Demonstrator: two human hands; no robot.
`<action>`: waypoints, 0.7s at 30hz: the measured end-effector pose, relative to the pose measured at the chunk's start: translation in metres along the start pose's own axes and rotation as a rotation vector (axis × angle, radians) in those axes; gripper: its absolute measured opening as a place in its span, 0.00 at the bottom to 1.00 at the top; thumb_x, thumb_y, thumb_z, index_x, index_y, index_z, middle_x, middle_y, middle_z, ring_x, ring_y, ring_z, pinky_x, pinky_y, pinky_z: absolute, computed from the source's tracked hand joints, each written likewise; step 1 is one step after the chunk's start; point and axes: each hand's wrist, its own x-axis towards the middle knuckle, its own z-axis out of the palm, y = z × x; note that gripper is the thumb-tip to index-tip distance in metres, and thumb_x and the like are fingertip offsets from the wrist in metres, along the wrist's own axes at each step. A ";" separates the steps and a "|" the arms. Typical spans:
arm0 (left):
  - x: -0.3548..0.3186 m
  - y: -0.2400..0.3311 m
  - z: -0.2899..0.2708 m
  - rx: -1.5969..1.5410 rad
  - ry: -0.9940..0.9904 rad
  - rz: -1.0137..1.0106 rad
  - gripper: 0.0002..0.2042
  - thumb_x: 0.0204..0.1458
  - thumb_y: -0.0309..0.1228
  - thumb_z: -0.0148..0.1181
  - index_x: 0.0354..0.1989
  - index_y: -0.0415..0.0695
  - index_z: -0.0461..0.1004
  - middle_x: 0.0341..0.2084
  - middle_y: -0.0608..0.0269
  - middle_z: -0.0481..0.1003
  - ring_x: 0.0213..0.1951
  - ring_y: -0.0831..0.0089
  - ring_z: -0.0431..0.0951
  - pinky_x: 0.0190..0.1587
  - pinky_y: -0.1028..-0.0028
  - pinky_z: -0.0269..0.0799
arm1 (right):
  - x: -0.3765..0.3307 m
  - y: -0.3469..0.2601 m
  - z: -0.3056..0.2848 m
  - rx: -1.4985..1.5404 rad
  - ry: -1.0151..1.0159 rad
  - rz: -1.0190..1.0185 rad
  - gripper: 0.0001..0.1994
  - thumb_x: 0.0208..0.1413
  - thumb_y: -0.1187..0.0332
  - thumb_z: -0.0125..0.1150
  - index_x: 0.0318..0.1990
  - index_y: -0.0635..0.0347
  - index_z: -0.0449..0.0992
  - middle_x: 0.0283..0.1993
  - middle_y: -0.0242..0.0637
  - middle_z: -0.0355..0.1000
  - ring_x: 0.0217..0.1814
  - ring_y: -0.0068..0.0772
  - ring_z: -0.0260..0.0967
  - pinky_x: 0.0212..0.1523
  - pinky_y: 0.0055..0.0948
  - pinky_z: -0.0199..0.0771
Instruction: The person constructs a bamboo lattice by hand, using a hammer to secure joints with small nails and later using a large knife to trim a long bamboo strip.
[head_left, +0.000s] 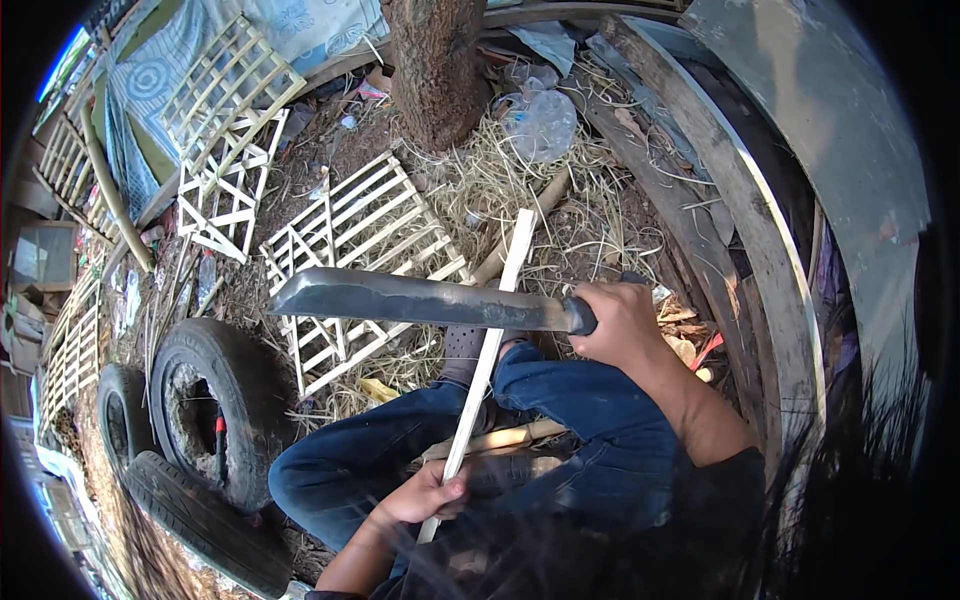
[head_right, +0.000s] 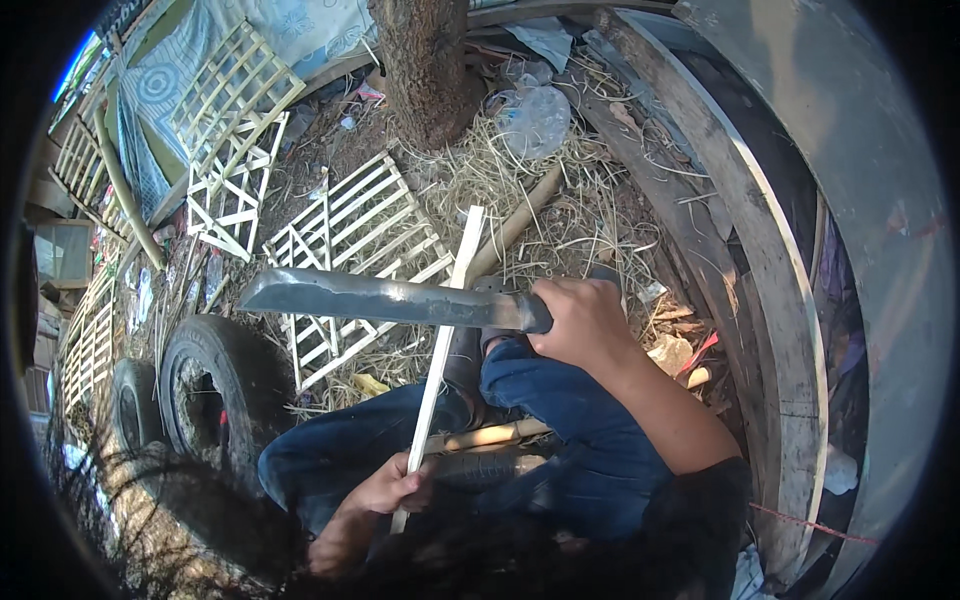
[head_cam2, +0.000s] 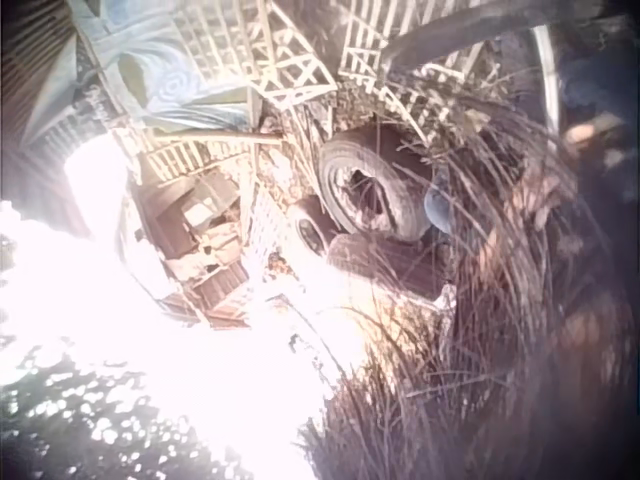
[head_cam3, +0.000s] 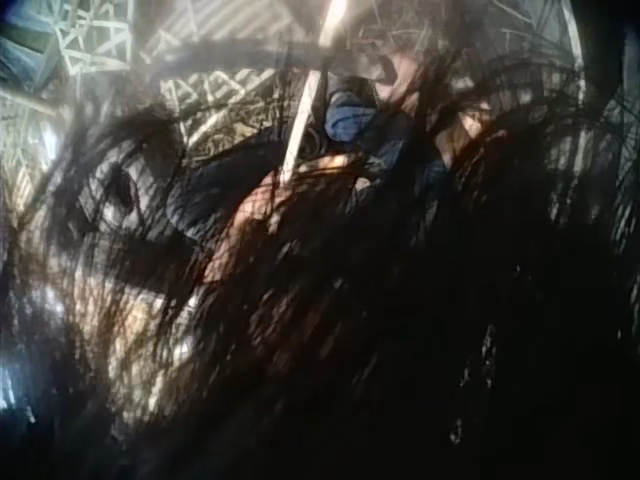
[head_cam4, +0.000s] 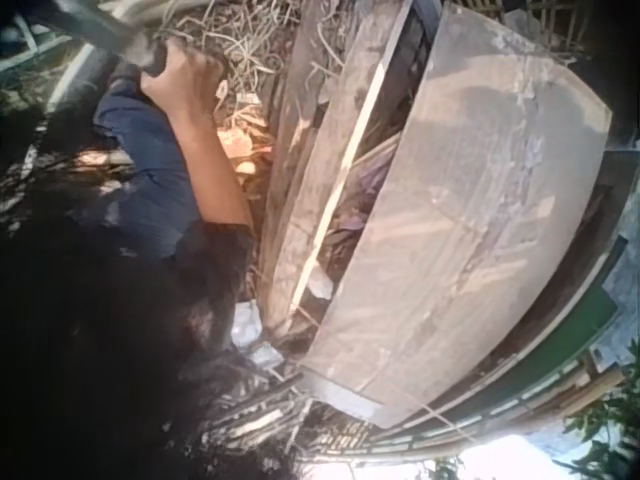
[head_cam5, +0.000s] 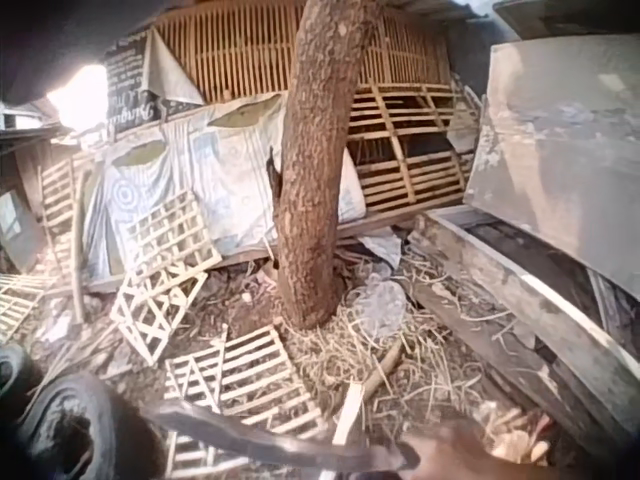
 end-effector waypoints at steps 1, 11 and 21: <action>-0.001 -0.001 -0.006 -0.052 -0.065 -0.029 0.17 0.56 0.45 0.60 0.27 0.52 0.59 0.14 0.79 0.52 0.14 0.86 0.49 0.16 0.81 0.43 | 0.001 0.000 0.000 -0.019 -0.006 -0.013 0.17 0.30 0.63 0.69 0.32 0.59 0.76 0.27 0.41 0.75 0.30 0.45 0.75 0.32 0.40 0.72; -0.032 -0.022 -0.027 -0.272 -0.263 -0.191 0.19 0.54 0.44 0.63 0.26 0.53 0.56 0.13 0.81 0.49 0.14 0.88 0.46 0.16 0.82 0.39 | 0.013 0.061 -0.024 -0.242 0.146 0.525 0.12 0.38 0.63 0.66 0.28 0.59 0.75 0.24 0.45 0.74 0.31 0.48 0.75 0.33 0.41 0.72; 0.002 0.004 -0.017 -0.203 -0.108 -0.112 0.19 0.54 0.46 0.63 0.28 0.54 0.57 0.13 0.80 0.48 0.13 0.87 0.45 0.16 0.82 0.40 | -0.005 0.014 -0.010 0.019 0.091 0.111 0.11 0.32 0.67 0.67 0.27 0.58 0.75 0.21 0.42 0.72 0.25 0.46 0.73 0.28 0.39 0.71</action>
